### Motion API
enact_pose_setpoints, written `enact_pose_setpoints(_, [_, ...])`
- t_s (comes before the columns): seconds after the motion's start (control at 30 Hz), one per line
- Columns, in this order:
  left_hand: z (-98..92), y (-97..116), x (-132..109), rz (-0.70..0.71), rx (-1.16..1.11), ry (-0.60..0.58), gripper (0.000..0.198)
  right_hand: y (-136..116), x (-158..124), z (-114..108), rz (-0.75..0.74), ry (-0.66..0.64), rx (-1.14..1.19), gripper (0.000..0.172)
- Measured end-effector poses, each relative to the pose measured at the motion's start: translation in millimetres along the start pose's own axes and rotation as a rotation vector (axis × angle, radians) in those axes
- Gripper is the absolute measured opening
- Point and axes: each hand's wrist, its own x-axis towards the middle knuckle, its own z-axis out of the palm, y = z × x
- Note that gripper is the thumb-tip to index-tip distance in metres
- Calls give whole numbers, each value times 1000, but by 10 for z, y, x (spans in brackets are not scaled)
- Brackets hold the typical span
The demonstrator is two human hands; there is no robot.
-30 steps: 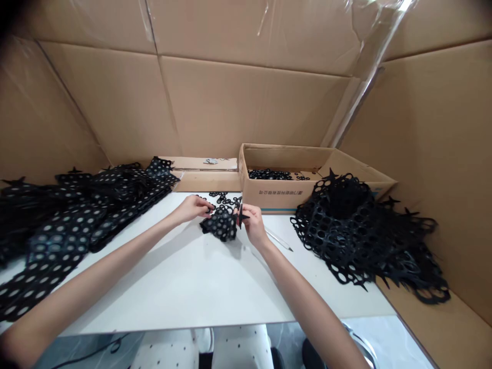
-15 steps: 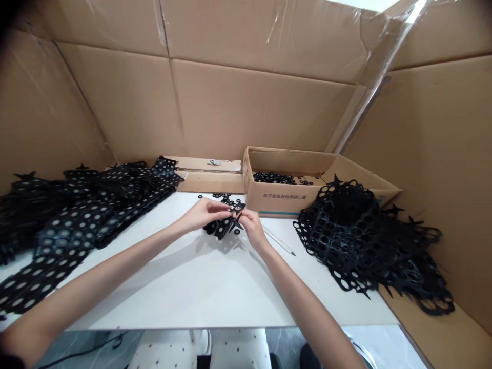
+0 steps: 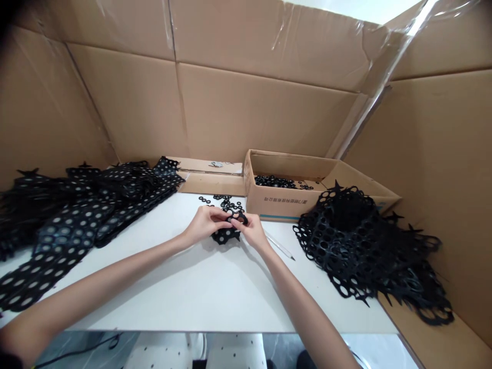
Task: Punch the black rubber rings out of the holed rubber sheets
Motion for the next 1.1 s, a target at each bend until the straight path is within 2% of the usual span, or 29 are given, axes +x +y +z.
enact_pose_setpoints(0.07, [-31, 13, 16, 9, 47, -7, 21, -3, 2, 3, 2, 13, 4, 34])
enact_pose_setpoints(0.17, [-60, 61, 7, 138, 190, -14, 21, -27, -12, 24, -6, 54, 9, 36])
enact_pose_setpoints(0.23, [-65, 90, -6, 166, 196, -34, 23, -52, -27, 42, -16, 76, 15, 37])
enact_pose_setpoints(0.37, [-76, 99, -3, 61, 15, -72, 25, -91, -49, 64, -63, 72, 33, 33])
enact_pose_setpoints(0.47, [-81, 73, 9, 33, -70, -120, 34, -85, -52, 62, -74, 42, 29, 30])
enact_pose_setpoints(0.6, [-54, 23, 9, -19, -110, -70, 29, -33, -53, 53, -84, 33, -8, 28])
enact_pose_setpoints(0.7, [-21, -22, 4, -27, -145, -78, 25, -10, -61, 64, -97, 47, -46, 27])
enact_pose_setpoints(0.77, [9, -58, 1, -143, -281, -52, 26, -9, -68, 79, -138, 55, -72, 26])
enact_pose_setpoints(0.9, [107, -104, -11, -509, -675, 94, 20, 7, -62, 81, -182, 59, -72, 24])
enact_pose_setpoints(1.0, [172, -91, -9, -591, -812, 176, 16, 39, -41, 35, -158, 55, 0, 24])
enact_pose_setpoints(1.1, [136, -64, 50, -622, -881, 342, 26, 49, -25, -21, -157, 44, 102, 22])
